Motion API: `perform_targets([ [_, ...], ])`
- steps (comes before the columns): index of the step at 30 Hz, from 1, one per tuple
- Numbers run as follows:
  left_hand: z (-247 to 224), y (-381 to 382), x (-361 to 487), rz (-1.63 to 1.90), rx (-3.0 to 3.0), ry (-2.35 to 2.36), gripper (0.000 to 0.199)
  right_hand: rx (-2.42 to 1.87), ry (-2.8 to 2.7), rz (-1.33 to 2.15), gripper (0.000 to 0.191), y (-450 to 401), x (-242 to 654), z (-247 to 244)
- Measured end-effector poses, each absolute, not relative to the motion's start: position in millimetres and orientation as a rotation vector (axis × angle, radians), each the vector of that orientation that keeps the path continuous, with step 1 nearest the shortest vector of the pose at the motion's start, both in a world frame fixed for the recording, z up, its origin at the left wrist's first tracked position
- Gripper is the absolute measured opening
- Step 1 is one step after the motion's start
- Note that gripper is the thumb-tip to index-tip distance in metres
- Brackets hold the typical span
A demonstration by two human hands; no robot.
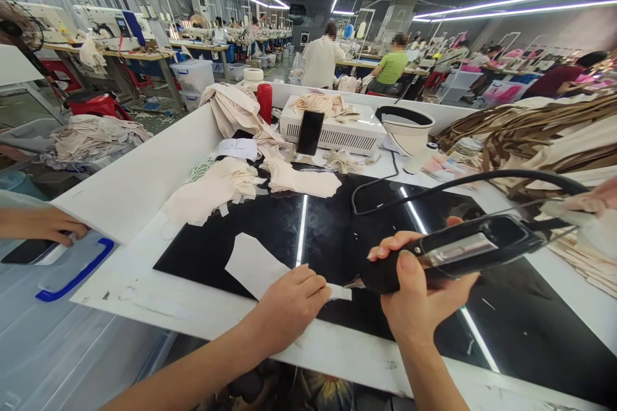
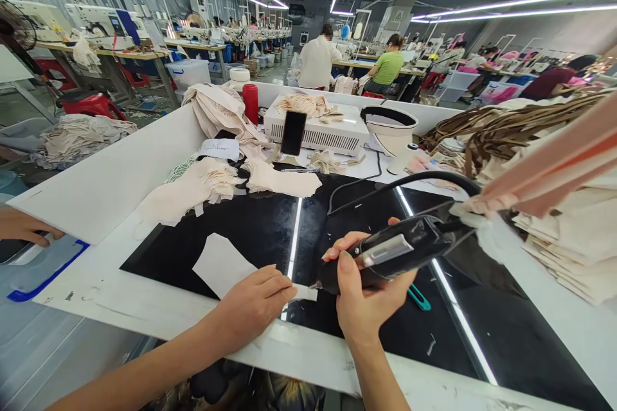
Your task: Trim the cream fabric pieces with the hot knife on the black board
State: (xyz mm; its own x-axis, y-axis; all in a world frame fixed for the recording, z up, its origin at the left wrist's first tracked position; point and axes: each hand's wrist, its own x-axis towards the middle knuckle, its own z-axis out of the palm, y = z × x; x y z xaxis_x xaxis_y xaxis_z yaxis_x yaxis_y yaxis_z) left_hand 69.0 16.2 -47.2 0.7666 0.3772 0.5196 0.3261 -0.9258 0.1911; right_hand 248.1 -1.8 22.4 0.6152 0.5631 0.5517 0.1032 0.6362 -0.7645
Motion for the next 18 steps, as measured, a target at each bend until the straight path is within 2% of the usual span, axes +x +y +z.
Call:
perform_targets([
  [8, -33, 15, 66, 0.937, 2.911, 0.54, 0.023, -0.865, -0.89, 0.277, 0.062, -2, 251, 22],
  [13, -34, 8, 73, 0.771, 3.004, 0.353, 0.021, -0.861, -0.921, 0.274, 0.062, -2, 251, 21],
  [18, -38, 11, 72, 0.656, 2.985, 0.411, 0.02, -0.857, -0.915, 0.278, 0.062, -4, 252, 21],
])
